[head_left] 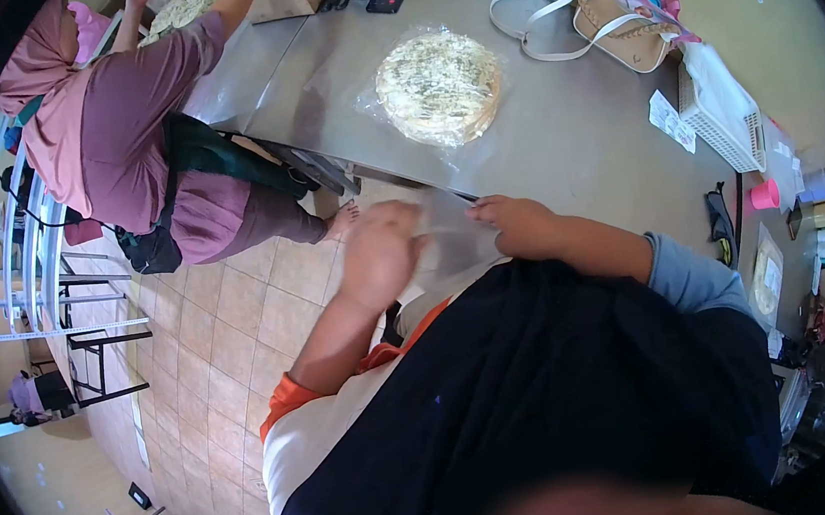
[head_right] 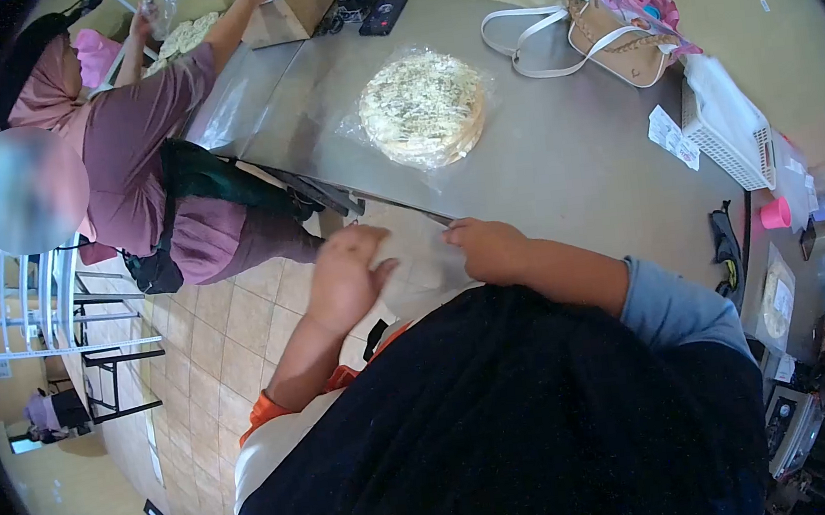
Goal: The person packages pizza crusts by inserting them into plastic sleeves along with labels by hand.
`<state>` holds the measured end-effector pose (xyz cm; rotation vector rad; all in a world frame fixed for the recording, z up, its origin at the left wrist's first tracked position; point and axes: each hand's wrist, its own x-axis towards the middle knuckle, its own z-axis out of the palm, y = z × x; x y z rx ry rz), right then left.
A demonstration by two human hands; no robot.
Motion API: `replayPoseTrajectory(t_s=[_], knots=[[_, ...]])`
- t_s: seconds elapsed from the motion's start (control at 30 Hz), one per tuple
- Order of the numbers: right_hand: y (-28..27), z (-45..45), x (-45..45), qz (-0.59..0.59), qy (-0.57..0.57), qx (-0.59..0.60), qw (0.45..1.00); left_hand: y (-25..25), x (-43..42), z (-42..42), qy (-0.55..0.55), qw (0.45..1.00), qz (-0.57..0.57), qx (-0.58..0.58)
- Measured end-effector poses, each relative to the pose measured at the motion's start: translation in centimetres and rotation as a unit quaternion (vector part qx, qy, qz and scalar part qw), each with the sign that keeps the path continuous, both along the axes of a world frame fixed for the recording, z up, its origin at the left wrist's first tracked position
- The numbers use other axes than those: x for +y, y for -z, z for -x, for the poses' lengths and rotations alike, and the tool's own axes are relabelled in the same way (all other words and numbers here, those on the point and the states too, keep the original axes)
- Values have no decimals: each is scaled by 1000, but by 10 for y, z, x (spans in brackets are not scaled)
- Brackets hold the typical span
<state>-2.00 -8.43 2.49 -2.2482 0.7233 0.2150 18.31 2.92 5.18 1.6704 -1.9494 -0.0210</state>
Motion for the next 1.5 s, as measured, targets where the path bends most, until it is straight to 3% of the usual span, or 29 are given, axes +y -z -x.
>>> replayPoseTrajectory(t_s=[0.1,0.2,0.3,0.43,0.53,0.63,0.67,0.73,0.77,0.87,0.9,1.03,1.1,1.17,1.27,1.47,1.5], knots=[[1,-20,15,29,-22,29,999,-4,-1,25,143,966,-200,79],[16,-25,10,55,20,38,998,23,-9,17,-9,863,-494,-102],[25,-29,6,50,22,30,998,50,-9,3,-22,830,-544,-122],[15,-37,18,3,-14,37,999,73,-17,18,-13,900,-431,56],[20,-41,18,4,-17,-24,1000,111,-23,15,-108,894,-436,0],[23,-40,14,46,8,-33,998,123,-24,7,-40,846,-532,-28],[24,-40,11,27,35,-7,999,124,-21,10,-25,899,-429,82],[14,-42,4,-16,91,45,995,109,-15,24,7,933,-200,298],[15,-43,4,-16,94,35,995,111,-14,23,-17,983,-10,181],[18,-49,3,-15,81,-10,997,73,-36,10,-178,984,24,-16],[21,-51,1,-15,62,-36,997,86,-38,1,-173,984,18,-51],[50,-52,-23,-81,94,-179,976,117,-37,-23,-159,981,-97,60],[58,-55,-45,-30,379,-297,876,117,-38,-30,-149,985,-43,72],[64,-59,-82,-103,607,-299,729,116,-34,-38,-131,989,-8,70],[53,-66,-116,-414,616,-394,543,114,-31,-52,-84,995,5,46],[42,-81,-143,-424,633,-295,577,125,-15,-68,-54,997,-42,44],[46,-85,-147,-439,617,-344,555,127,-12,-68,-60,996,-40,50]])
